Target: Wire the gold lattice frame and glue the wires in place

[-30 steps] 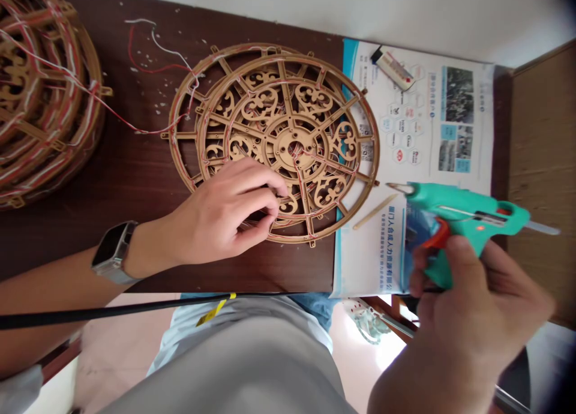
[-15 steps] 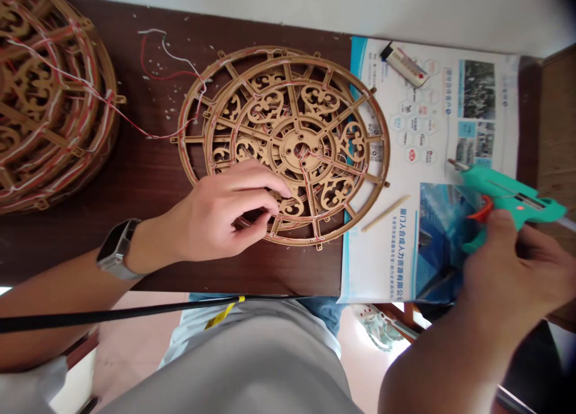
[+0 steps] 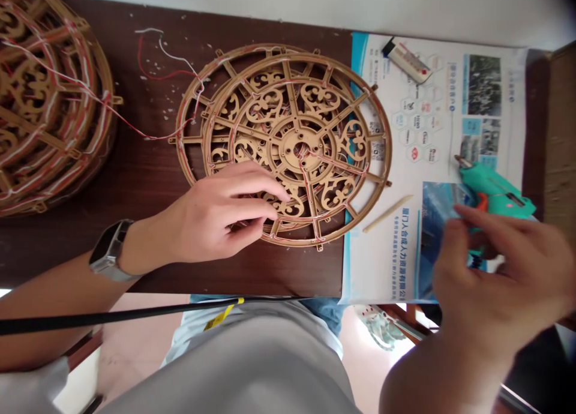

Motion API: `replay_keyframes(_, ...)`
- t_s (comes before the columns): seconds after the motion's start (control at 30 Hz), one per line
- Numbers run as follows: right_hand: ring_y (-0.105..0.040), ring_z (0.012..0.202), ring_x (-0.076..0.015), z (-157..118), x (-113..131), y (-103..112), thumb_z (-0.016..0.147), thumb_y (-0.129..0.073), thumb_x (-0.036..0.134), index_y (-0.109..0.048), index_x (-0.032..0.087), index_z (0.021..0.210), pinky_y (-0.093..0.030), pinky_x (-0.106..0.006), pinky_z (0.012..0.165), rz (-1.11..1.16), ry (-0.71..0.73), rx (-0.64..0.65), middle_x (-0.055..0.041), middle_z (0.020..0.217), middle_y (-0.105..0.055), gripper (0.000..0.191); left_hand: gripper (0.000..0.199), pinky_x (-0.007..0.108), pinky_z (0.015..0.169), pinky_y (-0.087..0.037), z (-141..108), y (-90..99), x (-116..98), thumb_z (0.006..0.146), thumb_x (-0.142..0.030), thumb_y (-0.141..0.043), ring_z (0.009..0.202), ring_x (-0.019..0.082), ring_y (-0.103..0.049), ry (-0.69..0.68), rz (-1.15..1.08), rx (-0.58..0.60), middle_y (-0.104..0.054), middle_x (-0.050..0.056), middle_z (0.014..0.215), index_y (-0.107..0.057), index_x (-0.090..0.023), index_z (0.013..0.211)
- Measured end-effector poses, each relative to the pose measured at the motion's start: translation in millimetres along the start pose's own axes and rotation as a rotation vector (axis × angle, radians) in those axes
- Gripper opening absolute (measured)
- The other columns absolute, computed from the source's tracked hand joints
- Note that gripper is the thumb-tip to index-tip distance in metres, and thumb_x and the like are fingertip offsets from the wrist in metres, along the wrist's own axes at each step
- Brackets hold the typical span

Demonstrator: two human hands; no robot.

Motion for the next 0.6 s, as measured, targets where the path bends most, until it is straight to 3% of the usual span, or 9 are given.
replay_keyframes(0.13, -0.077, 0.089, -0.0204, 1.1, 33.9, -11.4, 0.095, -0.078, 0.022, -0.09, 0.028, 0.124, -0.056, -0.033, 0.079, 0.067, 0.2, 0.168, -0.0092, 0.106, -0.084, 0.032, 0.018, 0.048, 0.106, -0.066, 0.3, 0.2, -0.8, 0.096, -0.004, -0.073, 0.116, 0.025, -0.075, -0.001, -0.002, -0.009, -0.08, 0.011, 0.125, -0.075, -0.019, 0.105)
replay_keyframes(0.33, -0.078, 0.089, -0.0198, 2.7, 32.4, -15.8, 0.098, -0.079, 0.026, -0.089, 0.031, 0.124, -0.057, -0.033, 0.08, 0.065, 0.211, 0.184, -0.0079, 0.105, -0.084, 0.029, 0.016, 0.049, 0.105, -0.066, -0.7, -0.7, -2.1, 0.096, -0.005, -0.074, 0.114, 0.025, -0.075, -0.024, 0.004, -0.01, -0.079, 0.011, 0.126, -0.075, -0.019, 0.104)
replay_keyframes(0.43, -0.076, 0.089, -0.0174, 3.1, 35.6, -18.5, 0.1, -0.075, 0.021, -0.088, 0.031, 0.127, -0.055, -0.029, 0.077, 0.083, 0.29, 0.238, -0.0075, 0.107, -0.082, 0.032, 0.017, 0.05, 0.106, -0.065, -1.5, -1.4, -0.8, 0.097, -0.006, -0.073, 0.116, 0.025, -0.075, -0.012, 0.002, -0.003, -0.079, 0.01, 0.127, -0.076, -0.021, 0.105)
replay_keyframes(0.6, -0.074, 0.092, -0.0175, 6.5, 36.8, -22.1, 0.098, -0.073, 0.01, -0.088, 0.028, 0.116, -0.055, -0.029, 0.079, 0.101, 0.441, 0.242, -0.007, 0.11, -0.08, 0.03, 0.021, 0.05, 0.107, -0.065, -2.5, -0.7, -1.0, 0.097, -0.004, -0.072, 0.117, 0.026, -0.074, -0.029, 0.007, 0.0, -0.078, 0.01, 0.128, -0.078, -0.021, 0.108)
Point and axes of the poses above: each hand's wrist, its own z-axis towards the middle knuckle, its own y-axis out of the back of the hand, x = y × z, the point moved 5 cm from there along z, towards the middle knuckle
